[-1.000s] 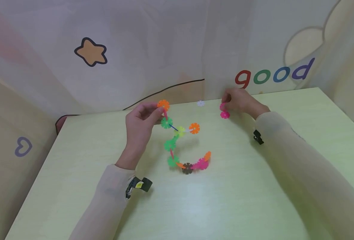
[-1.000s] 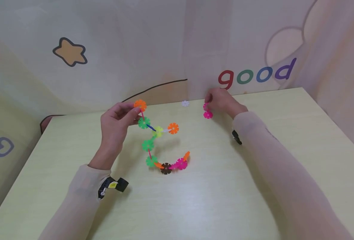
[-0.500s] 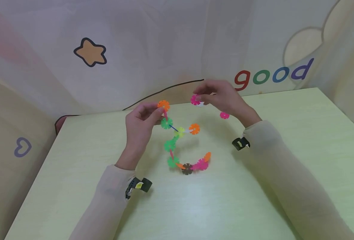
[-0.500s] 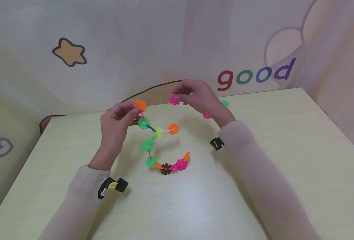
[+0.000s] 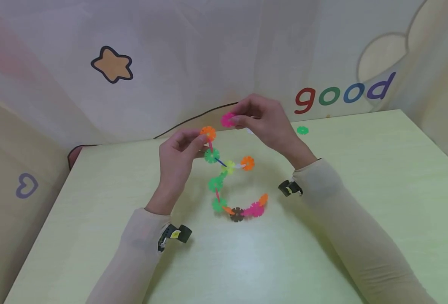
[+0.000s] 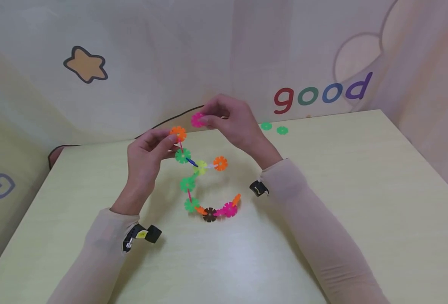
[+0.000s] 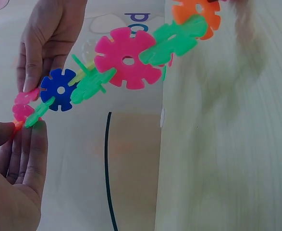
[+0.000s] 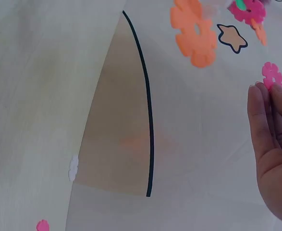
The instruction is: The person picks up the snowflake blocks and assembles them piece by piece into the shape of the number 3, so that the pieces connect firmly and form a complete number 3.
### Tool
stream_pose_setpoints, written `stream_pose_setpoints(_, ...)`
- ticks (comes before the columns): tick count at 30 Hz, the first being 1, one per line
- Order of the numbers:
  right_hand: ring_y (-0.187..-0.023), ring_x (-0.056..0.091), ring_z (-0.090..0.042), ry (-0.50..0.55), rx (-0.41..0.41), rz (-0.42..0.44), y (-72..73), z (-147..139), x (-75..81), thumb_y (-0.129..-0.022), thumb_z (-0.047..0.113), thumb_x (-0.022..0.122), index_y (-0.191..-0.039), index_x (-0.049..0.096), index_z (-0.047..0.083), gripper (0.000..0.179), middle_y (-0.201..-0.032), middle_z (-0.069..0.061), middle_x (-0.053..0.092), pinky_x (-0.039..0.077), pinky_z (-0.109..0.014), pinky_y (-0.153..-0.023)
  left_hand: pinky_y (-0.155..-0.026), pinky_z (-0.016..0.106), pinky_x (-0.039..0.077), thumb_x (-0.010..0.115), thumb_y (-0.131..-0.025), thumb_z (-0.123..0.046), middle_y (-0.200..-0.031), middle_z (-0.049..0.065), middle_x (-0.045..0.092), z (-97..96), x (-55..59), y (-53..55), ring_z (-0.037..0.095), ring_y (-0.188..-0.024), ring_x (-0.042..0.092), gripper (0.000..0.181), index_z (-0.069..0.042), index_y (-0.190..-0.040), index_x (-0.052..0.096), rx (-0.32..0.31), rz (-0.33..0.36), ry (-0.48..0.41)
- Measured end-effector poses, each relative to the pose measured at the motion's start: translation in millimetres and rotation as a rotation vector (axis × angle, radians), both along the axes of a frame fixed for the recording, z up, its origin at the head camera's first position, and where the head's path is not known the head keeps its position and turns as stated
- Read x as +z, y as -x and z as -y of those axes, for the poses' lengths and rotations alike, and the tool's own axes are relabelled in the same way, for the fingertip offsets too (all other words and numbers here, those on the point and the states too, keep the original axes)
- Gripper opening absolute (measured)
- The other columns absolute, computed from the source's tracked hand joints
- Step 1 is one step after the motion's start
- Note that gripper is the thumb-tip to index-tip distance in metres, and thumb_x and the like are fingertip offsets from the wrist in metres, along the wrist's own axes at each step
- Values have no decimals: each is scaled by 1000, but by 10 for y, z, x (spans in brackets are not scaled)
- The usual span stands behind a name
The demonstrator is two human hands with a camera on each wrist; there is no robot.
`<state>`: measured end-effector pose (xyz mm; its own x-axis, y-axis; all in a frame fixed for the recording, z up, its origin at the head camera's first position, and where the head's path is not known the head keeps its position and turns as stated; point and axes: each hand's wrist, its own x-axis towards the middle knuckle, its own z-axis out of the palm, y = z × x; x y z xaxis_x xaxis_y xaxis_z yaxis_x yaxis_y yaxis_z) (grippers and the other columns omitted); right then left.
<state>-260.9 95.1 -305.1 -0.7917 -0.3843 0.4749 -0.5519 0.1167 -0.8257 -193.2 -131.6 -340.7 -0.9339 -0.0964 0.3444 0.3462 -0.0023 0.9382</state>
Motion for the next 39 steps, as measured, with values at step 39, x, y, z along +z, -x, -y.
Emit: stream_pose_setpoints(39,-87,76,-26,96,158,-105,-36,112,-82,-91,-15,75,-101,69,-7,14,-95,-13,78,63,-38,-87,-83,36,65,71,-103,-7,-92,6,76,-8,26,-15,17,-79,76,18,7,-114,72,-69,68,18)
